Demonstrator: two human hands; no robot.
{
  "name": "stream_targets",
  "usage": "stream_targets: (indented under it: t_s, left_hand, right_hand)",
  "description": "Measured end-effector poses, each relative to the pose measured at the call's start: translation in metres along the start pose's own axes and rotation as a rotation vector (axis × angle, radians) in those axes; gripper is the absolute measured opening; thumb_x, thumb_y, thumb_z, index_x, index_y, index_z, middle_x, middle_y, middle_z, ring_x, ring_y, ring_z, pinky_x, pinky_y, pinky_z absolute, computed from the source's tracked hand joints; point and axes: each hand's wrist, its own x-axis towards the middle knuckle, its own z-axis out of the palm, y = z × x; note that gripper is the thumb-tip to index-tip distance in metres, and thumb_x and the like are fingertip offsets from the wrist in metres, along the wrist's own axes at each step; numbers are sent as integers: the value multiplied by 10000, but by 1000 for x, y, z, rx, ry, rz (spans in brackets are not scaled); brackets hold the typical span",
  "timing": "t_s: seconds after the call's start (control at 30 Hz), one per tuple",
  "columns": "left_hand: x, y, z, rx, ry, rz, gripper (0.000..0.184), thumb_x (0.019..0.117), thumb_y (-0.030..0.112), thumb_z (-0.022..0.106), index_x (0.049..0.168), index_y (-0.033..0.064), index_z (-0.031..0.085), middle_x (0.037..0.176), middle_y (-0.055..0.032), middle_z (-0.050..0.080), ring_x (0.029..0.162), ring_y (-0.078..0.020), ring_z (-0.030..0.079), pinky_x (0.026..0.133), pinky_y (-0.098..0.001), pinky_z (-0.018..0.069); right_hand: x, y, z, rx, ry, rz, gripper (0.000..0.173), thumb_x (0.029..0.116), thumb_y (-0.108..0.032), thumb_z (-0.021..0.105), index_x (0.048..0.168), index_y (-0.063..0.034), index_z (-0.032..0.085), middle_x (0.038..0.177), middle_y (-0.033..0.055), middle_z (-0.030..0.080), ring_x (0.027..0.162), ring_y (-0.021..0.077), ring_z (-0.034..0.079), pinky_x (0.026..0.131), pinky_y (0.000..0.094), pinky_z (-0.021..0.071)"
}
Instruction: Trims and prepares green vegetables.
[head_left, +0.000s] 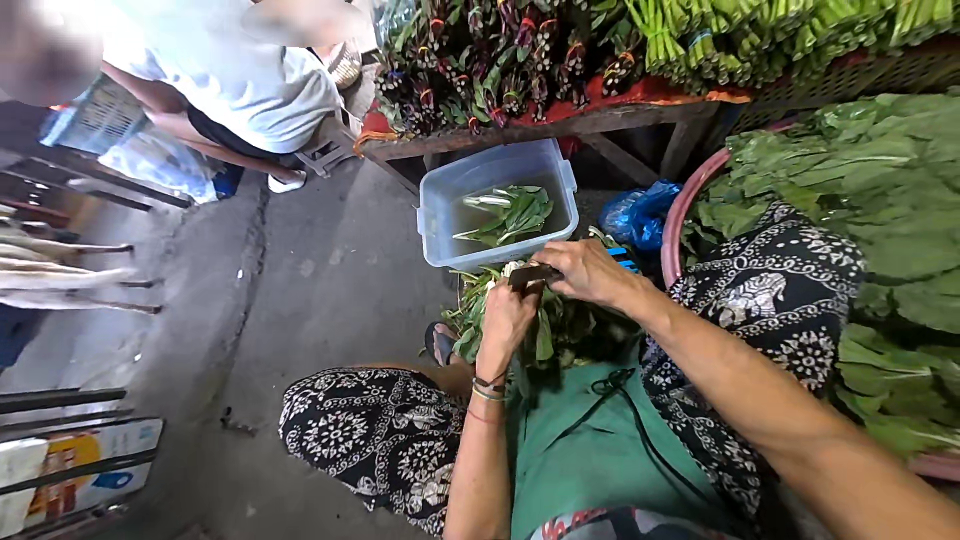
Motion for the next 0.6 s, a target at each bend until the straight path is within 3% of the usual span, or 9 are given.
stream_targets:
  t_s: [0.17,0.27,0.3,0.37,0.43,0.47,0.5,0.53,0.6]
  left_hand:
    - [2,2,-7,-106,-81,-38,192,962,108,659,1118,38,748,1029,-91,747,961,-143,703,920,-374,555]
    - [3,-5,-17,-399,-217,-132,207,1010,74,564,1153,21,705,898,-11,703,804,-53,652,801,-260,552]
    - [2,-9,-19,-612,-246,-170,220,1021,46,510,1149,1,683,833,5,686,739,-51,640,750,-239,553]
    - [0,-20,-22,-966,-304,-251,296,1038,58,407,1217,-34,624,805,-34,697,716,-122,679,741,-302,597]
    - [-3,-27,-27,-1155,-327,-316,355,1049,102,368,1301,-18,587,829,-54,696,725,-173,692,756,-374,613]
    - [-4,-29,-27,-1198,-334,-334,371,1054,116,355,1331,-5,570,840,-43,681,731,-172,684,763,-382,614]
    - [-5,-30,-27,-1220,-330,-338,378,1059,120,357,1356,0,558,855,-37,674,742,-169,678,771,-383,611]
    - [-5,-30,-25,-1218,-316,-320,384,1053,111,374,1375,-5,549,869,-38,678,752,-166,677,777,-379,607]
    - [-4,-29,-20,-1134,-245,-228,374,1019,65,450,1360,-39,561,904,-50,701,766,-154,682,772,-347,600]
  right_hand:
    - [-1,3,-2,-34,1,-58,192,832,-74,756,1016,-19,756,879,144,695,680,314,689,556,492,545]
    - [0,9,-9,-42,-27,-79,173,825,-33,751,998,-47,767,914,132,700,678,312,683,552,500,544]
    - [0,10,-14,-50,-43,-40,193,815,-16,767,1004,-53,770,933,133,705,690,323,686,565,518,548]
    - [0,13,-24,-84,-79,139,238,831,-50,787,1068,-68,771,1000,141,716,759,348,702,631,568,564]
    - [2,13,-36,-149,-154,392,477,894,-304,808,1295,-77,685,1186,215,673,842,399,700,718,613,562]
    - [5,12,-41,-181,-222,519,668,927,-447,751,1463,-102,548,1311,258,600,862,429,685,741,627,547]
    - [7,12,-44,-179,-267,607,721,985,-520,638,1549,-119,435,1390,280,539,887,454,677,764,640,532]
    - [10,11,-45,-128,-277,657,650,1046,-513,520,1563,-135,408,1414,272,521,927,461,668,792,649,518]
    - [14,6,-43,54,-224,639,468,1102,-392,435,1466,-107,506,1312,236,603,1015,444,670,853,661,514]
